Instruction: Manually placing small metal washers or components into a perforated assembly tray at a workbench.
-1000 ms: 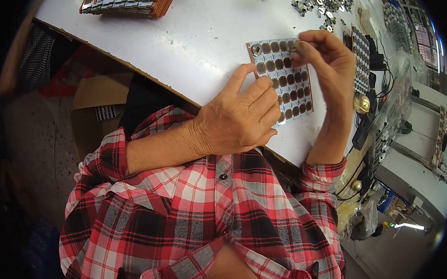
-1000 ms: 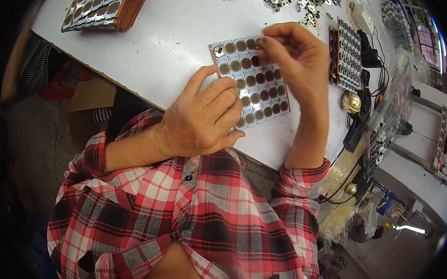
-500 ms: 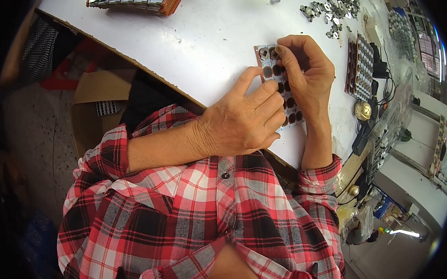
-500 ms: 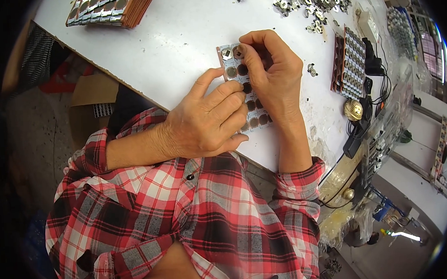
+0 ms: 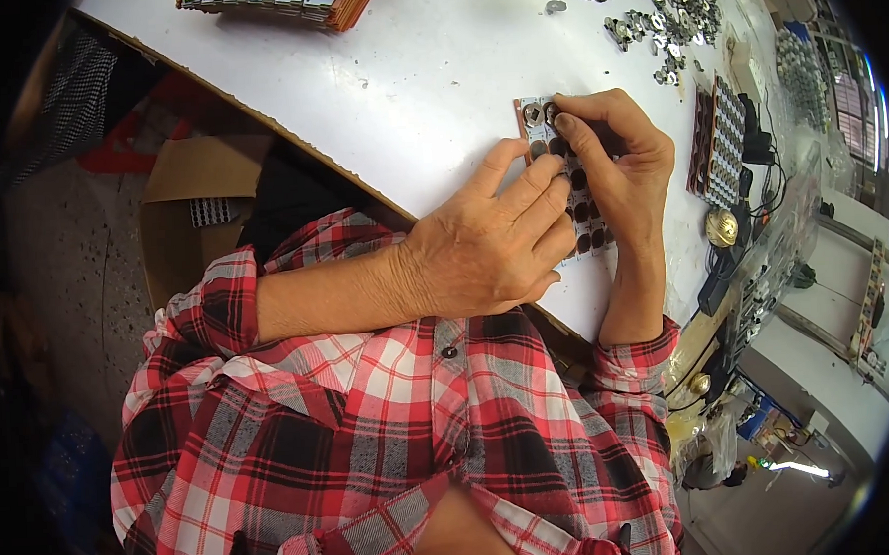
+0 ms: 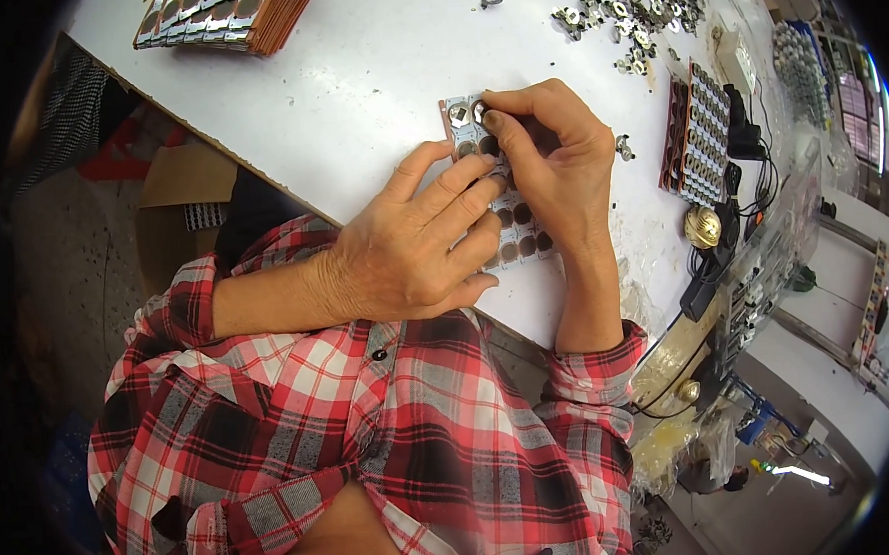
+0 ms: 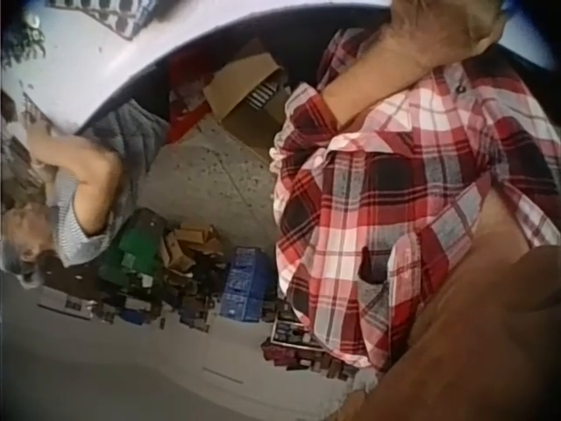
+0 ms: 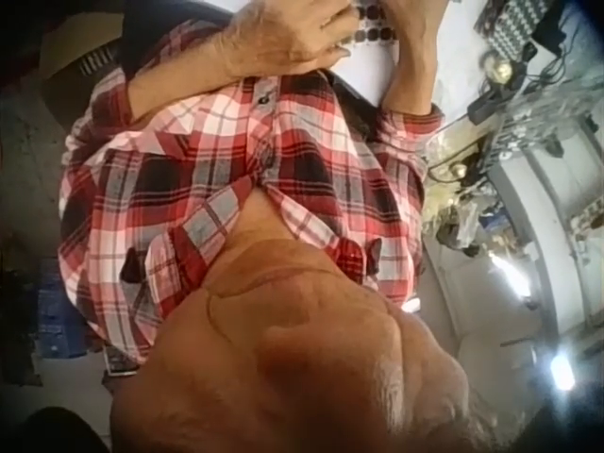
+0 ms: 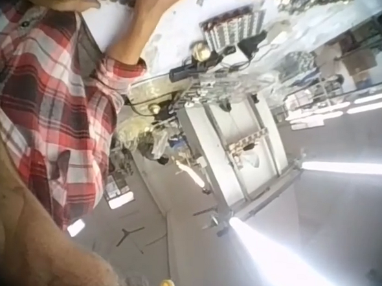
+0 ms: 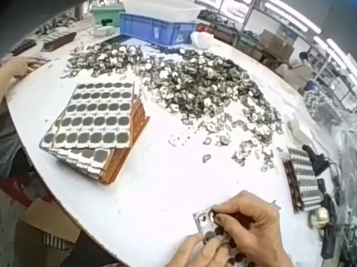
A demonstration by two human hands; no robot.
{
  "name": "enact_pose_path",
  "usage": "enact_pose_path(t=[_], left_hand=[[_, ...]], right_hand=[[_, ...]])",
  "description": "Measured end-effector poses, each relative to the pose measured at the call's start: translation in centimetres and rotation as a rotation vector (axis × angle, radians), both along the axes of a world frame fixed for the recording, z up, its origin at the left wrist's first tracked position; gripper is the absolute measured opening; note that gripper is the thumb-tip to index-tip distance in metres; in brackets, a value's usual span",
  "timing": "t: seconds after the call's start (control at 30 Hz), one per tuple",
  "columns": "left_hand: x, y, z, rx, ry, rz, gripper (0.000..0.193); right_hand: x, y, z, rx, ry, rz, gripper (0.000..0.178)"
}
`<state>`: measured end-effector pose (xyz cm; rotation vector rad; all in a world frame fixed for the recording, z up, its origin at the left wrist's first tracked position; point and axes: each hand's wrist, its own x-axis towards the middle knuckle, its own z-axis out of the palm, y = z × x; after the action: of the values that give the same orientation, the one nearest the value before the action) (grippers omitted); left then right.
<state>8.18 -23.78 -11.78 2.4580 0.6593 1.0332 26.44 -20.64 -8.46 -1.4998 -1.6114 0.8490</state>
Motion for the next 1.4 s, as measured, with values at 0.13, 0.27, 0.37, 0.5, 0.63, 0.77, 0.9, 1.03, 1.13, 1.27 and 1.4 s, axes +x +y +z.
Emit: enact_pose_path(t=[0.13, 0.27, 0.37, 0.5, 0.63, 0.77, 0.9, 1.03, 1.13, 1.27, 1.4], left_hand=[[0.1, 0.0, 0.0, 0.008, 0.007, -0.001, 0.045], [0.2, 0.0, -0.1, 0.018, 0.02, 0.02, 0.045], [0.1, -0.2, 0.0, 0.04, 0.045, 0.033, 0.044], [0.3, -0.2, 0.0, 0.044, 0.044, 0.032, 0.043], [0.2, -0.2, -0.3, 0.069, 0.029, 0.04, 0.034], [0.3, -0.4, -0.2, 0.045, 0.009, 0.061, 0.04], [0.4, -0.2, -0.4, 0.063, 0.011, 0.064, 0.039], [0.4, -0.1, -0.6, 0.06, 0.007, 0.062, 0.039], [0.4, -0.3, -0.5, 0.058, 0.001, 0.063, 0.039], [0.5, -0.1, -0.3, 0.084, -0.019, 0.077, 0.026], [0.4, -0.2, -0.4, 0.081, -0.041, 0.085, 0.027]], right_hand=[[-0.2, 0.1, 0.2, -0.003, -0.006, 0.0, 0.014], [-0.3, 0.3, 0.4, -0.024, -0.076, 0.013, 0.013], [-0.1, 0.5, 0.6, -0.042, -0.069, 0.06, 0.012], [0.1, 0.5, 0.8, -0.077, -0.102, 0.057, 0.011], [-0.6, 0.2, 0.4, -0.053, -0.148, -0.021, 0.011], [0.0, 0.4, 0.4, -0.032, -0.099, 0.032, 0.011], [-0.3, 0.3, 0.6, -0.112, -0.01, -0.011, 0.012], [-0.7, 0.3, 1.0, -0.156, 0.026, -0.08, 0.013], [-0.4, 0.3, 0.8, -0.136, -0.038, -0.067, 0.012], [-0.3, 0.6, 1.3, -0.187, -0.05, -0.023, 0.01], [-0.8, 1.2, 1.7, -0.258, -0.114, -0.075, 0.009]])
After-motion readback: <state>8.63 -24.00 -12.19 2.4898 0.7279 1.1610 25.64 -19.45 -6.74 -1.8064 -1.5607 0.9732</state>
